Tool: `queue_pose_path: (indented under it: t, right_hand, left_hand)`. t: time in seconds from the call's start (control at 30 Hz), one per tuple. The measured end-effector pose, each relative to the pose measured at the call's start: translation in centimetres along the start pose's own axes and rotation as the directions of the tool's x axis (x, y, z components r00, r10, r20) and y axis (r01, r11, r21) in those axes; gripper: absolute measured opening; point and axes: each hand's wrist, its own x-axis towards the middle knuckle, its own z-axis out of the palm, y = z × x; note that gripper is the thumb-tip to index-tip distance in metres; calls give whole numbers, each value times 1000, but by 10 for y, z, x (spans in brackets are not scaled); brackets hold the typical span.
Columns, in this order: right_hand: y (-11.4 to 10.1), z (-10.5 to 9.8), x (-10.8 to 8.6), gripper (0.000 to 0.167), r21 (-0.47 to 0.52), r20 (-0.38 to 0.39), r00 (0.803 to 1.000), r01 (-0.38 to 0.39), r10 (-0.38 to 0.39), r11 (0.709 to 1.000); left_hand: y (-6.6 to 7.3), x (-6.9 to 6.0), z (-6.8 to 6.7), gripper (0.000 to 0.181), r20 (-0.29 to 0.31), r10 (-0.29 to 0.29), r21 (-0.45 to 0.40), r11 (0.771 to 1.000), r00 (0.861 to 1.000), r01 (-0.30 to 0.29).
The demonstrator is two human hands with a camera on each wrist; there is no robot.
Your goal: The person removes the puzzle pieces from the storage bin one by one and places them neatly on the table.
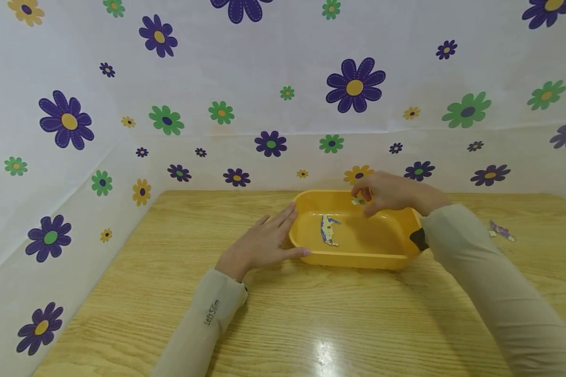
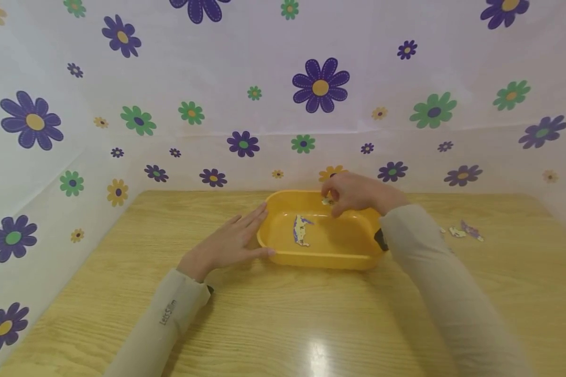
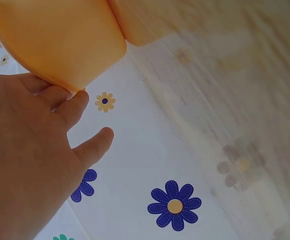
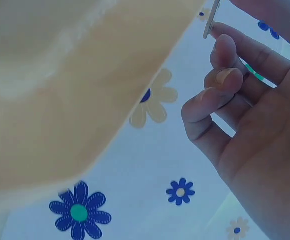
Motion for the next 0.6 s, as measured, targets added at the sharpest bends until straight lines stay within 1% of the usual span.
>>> queue_pose_path:
  t: [0.13, 0.23, 0.3, 0.47, 0.6]
  right_hand:
    - [3, -5, -7, 41, -4, 5, 1000, -2, 2, 1000]
    - [7, -8, -13, 41, -19, -5, 1000, 13, -13, 1000]
    - [10, -9, -16, 41, -12, -18, 1000, 15, -15, 1000]
    - [16, -11, -25, 41, 1, -40, 999, -1, 1, 1000]
    - [18, -14, -32, 39, -21, -46, 999, -18, 17, 1000]
  left_hand:
    - [1, 0, 0, 97, -4, 9, 5, 1000, 1000, -9]
    - [1, 0, 0, 97, -4, 10, 4, 1000, 1000, -10]
    - [1, 0, 0, 97, -4, 9, 3, 1000, 1000, -9]
    - [0, 0, 0, 97, -9, 7, 4, 1000, 1000, -7]
    - [0, 0, 0, 97, -11, 8, 4, 1000, 1000, -8]
